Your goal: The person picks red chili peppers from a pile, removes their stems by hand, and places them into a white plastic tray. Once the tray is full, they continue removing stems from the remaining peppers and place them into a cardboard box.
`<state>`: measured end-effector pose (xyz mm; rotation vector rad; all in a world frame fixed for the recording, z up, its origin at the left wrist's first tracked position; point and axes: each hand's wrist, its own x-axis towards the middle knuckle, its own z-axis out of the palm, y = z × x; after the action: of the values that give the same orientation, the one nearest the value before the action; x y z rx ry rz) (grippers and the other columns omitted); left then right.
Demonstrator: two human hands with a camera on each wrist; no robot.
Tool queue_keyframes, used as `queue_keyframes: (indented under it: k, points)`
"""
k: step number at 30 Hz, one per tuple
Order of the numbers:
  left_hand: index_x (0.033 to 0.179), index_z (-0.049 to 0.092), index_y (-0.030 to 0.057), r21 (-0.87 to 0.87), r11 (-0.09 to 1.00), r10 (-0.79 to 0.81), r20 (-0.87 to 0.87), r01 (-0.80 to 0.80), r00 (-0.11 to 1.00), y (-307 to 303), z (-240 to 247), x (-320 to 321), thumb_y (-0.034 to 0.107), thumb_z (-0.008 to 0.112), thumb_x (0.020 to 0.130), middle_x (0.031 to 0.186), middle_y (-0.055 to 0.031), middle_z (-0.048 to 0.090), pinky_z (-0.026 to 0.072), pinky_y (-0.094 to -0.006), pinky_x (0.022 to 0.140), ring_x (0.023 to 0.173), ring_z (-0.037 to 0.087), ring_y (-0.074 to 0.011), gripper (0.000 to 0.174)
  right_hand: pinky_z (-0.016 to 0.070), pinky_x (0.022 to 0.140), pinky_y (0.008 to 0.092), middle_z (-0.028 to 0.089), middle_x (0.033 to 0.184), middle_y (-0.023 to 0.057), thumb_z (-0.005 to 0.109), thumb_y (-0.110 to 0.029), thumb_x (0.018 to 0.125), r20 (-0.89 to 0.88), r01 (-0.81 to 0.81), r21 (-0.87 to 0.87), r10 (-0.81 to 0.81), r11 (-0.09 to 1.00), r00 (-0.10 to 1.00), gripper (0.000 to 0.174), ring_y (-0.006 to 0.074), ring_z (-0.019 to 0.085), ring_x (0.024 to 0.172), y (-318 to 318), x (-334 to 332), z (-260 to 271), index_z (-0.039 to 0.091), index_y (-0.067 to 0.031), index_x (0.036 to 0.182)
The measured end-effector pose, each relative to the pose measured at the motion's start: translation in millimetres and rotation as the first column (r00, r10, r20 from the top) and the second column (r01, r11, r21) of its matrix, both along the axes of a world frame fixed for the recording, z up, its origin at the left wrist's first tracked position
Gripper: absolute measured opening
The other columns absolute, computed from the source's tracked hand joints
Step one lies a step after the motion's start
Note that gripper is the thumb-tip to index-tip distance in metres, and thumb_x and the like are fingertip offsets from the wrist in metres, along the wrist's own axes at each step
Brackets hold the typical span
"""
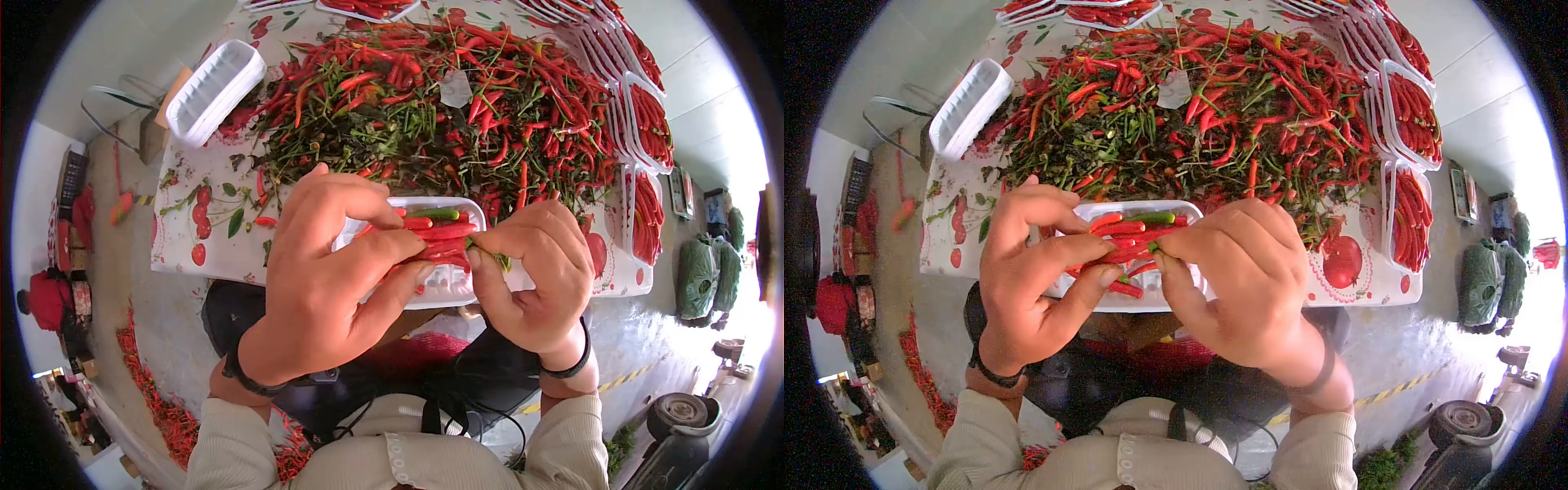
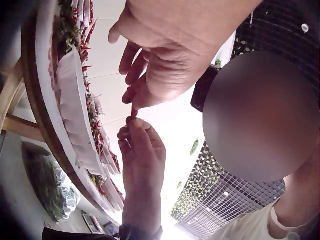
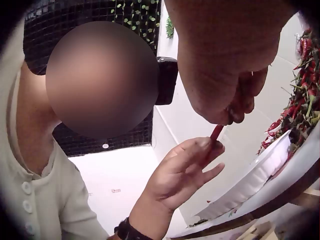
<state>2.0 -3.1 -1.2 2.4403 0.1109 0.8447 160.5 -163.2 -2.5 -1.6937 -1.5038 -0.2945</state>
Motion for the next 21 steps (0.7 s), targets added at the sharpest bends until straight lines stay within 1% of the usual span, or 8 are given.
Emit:
queue_keyframes:
  k: [4,7,8,11,13,14,17,21]
  points:
    - [0.093,0.075,0.0084,0.025,0.998,-0.053,0.008,0.053,0.999,-5,1,-1,0.013,0.084,0.073,0.099,-0.0088,0.062,0.043,-0.055,0.101,0.101,0.062,-0.0321,0.022,0.0482,0.064,0.0364,0.067,0.077,0.008,0.08,0.0,0.069,0.075,0.113,0.015,-0.114,0.994,0.991,0.019,0.0266,0.064,0.069,0,2,-4,0.07,-0.0043,0.084]
    - [0.092,0.074,0.0071,0.015,1.0,-0.005,-0.03,0.006,1.0,2,4,-3,0.011,0.084,0.072,0.1,-0.0094,0.061,0.0459,-0.0509,0.098,0.101,0.061,-0.0327,0.023,0.0485,0.066,0.037,0.067,0.076,0.0085,0.081,0.0,0.069,0.161,0.219,0.159,-0.244,0.963,0.956,0.02,0.0268,0.063,0.067,-1,19,-8,0.071,-0.0031,0.086]
    - [0.092,0.074,0.0067,-0.001,1.0,0.005,-0.023,-0.005,1.0,4,3,-4,0.01,0.084,0.071,0.101,-0.0097,0.06,0.0469,-0.0496,0.097,0.101,0.061,-0.0327,0.024,0.0495,0.071,0.0387,0.068,0.081,0.0094,0.08,-0.001,0.072,0.136,0.343,0.093,-0.353,0.935,0.926,0.02,0.029,0.064,0.073,-6,21,-4,0.072,-0.0039,0.089]
    - [0.092,0.073,0.0056,-0.012,0.999,0.03,-0.012,-0.03,0.999,13,0,-7,0.007,0.084,0.07,0.101,-0.0106,0.06,0.0494,-0.0464,0.094,0.101,0.06,-0.0329,0.025,0.0499,0.076,0.041,0.068,0.086,0.0096,0.079,-0.006,0.077,0.169,0.577,0.009,-0.57,0.817,0.804,0.016,0.0313,0.064,0.082,-13,45,-2,0.072,-0.0061,0.091]
    - [0.092,0.073,0.005,0.033,0.999,0.035,-0.012,-0.034,0.999,16,-3,-9,0.006,0.084,0.068,0.101,-0.0111,0.06,0.0506,-0.0449,0.092,0.101,0.06,-0.033,0.026,0.0493,0.079,0.0428,0.068,0.088,0.0098,0.078,-0.01,0.079,0.254,0.628,0.001,-0.608,0.778,0.752,0.013,0.0326,0.064,0.087,-14,56,-3,0.072,-0.0069,0.09]
    - [0.091,0.073,0.0051,0.042,0.998,0.041,-0.018,-0.04,0.999,17,-4,-9,0.007,0.086,0.066,0.101,-0.0109,0.06,0.0504,-0.0466,0.092,0.101,0.06,-0.0331,0.028,0.0491,0.081,0.0437,0.067,0.089,0.0099,0.077,-0.011,0.081,0.295,0.652,0.0,-0.623,0.758,0.724,0.011,0.0332,0.064,0.089,-15,58,-3,0.072,-0.0073,0.09]
    - [0.091,0.072,0.0056,0.049,0.999,0.023,-0.008,-0.022,1.0,19,-6,-9,0.006,0.086,0.064,0.1,-0.0105,0.06,0.0505,-0.0463,0.091,0.102,0.06,-0.0332,0.03,0.0483,0.081,0.0448,0.065,0.087,0.0108,0.077,-0.013,0.081,0.192,0.582,-0.132,-0.555,0.803,0.809,0.011,0.0336,0.063,0.087,-17,52,-4,0.071,-0.0066,0.088]
    - [0.09,0.072,0.0066,0.077,0.997,0.027,-0.033,-0.024,0.999,22,-3,-11,0.005,0.087,0.061,0.099,-0.0095,0.059,0.0505,-0.0465,0.09,0.103,0.061,-0.0335,0.033,0.0475,0.081,0.0462,0.063,0.087,0.0116,0.077,-0.017,0.082,0.136,0.5,-0.389,-0.488,0.774,0.862,0.013,0.0337,0.062,0.088,-20,33,5,0.07,-0.0065,0.086]
